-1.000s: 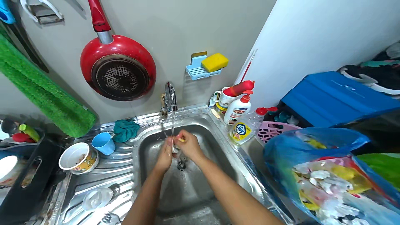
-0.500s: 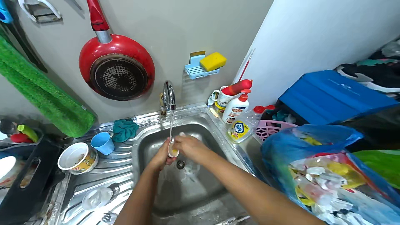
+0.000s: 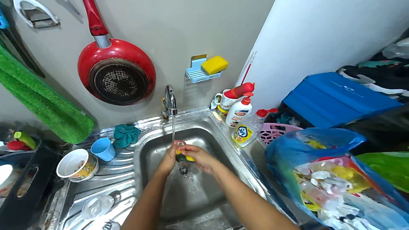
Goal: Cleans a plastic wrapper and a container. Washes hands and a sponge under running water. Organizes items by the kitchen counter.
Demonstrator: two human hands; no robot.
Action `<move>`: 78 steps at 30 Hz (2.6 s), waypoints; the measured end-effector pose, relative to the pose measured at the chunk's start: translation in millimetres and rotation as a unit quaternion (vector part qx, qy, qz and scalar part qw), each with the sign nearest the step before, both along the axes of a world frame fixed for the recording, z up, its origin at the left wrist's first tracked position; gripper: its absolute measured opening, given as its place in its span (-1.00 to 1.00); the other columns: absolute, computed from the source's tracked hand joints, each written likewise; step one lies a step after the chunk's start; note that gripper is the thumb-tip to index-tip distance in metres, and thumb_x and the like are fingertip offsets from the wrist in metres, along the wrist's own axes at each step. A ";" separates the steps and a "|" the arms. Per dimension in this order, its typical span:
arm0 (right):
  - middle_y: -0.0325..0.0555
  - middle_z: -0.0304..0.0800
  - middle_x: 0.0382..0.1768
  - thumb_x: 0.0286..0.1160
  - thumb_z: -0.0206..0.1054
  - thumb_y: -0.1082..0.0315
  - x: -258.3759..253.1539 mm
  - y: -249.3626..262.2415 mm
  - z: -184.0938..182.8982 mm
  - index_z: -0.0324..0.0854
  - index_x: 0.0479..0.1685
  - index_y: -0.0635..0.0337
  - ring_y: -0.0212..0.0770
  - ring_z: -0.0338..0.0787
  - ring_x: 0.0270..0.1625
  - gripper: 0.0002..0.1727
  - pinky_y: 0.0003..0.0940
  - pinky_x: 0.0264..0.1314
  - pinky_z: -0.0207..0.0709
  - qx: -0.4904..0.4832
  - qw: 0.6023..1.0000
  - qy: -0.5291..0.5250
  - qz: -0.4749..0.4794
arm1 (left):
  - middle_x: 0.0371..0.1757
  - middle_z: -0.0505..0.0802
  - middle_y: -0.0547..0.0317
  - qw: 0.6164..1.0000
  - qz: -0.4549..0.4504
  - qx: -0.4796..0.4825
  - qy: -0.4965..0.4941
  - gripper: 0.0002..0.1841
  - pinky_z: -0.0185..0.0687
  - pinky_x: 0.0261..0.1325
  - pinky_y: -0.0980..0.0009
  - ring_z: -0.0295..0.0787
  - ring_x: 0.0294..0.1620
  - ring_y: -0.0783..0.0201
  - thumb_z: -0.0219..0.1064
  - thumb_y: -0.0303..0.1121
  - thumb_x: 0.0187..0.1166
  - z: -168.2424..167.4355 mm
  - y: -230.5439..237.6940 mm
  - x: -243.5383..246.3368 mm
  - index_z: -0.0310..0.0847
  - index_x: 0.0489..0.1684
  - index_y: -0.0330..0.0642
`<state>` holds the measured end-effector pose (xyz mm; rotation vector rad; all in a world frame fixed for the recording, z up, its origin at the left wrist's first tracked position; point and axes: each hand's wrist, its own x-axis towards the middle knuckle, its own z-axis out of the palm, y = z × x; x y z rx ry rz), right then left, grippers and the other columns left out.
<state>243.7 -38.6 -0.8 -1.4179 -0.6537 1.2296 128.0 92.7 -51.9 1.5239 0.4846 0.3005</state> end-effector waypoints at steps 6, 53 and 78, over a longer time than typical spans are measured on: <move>-0.08 0.74 0.09 0.78 0.21 0.17 10.0 -1.9 4.7 0.52 0.42 0.13 -0.25 0.76 -0.14 -0.62 -0.34 -0.13 0.68 0.086 0.952 0.030 -0.293 | -0.36 0.77 0.07 0.962 0.027 -0.265 -0.051 -0.11 0.60 -0.38 0.45 0.64 -0.50 0.31 -0.63 0.28 0.76 4.0 3.0 -9.1 0.59 0.35 -0.13; -0.13 0.77 -0.25 0.90 -0.23 -0.12 -33.6 66.7 -18.0 0.63 0.33 0.07 -0.34 0.61 -0.51 -0.39 -0.46 -0.52 0.46 -0.019 0.995 -0.052 -0.087 | 0.72 0.44 -0.22 0.709 0.405 0.529 0.230 -0.09 0.23 0.58 -0.38 0.33 0.69 -0.32 0.66 -0.01 0.19 -0.5 -22.1 -281.3 0.45 0.66 -0.14; -0.07 0.73 0.40 0.69 0.11 0.40 20.9 14.0 6.2 0.59 0.50 0.23 -0.25 0.70 0.38 -0.56 -0.23 0.48 0.56 0.129 0.987 -0.063 0.067 | -0.23 0.83 0.19 0.985 0.025 -0.168 0.035 -0.67 0.69 -0.36 0.49 0.73 -0.40 0.43 0.15 -0.13 0.77 42.3 9.3 -46.2 0.59 0.22 -0.15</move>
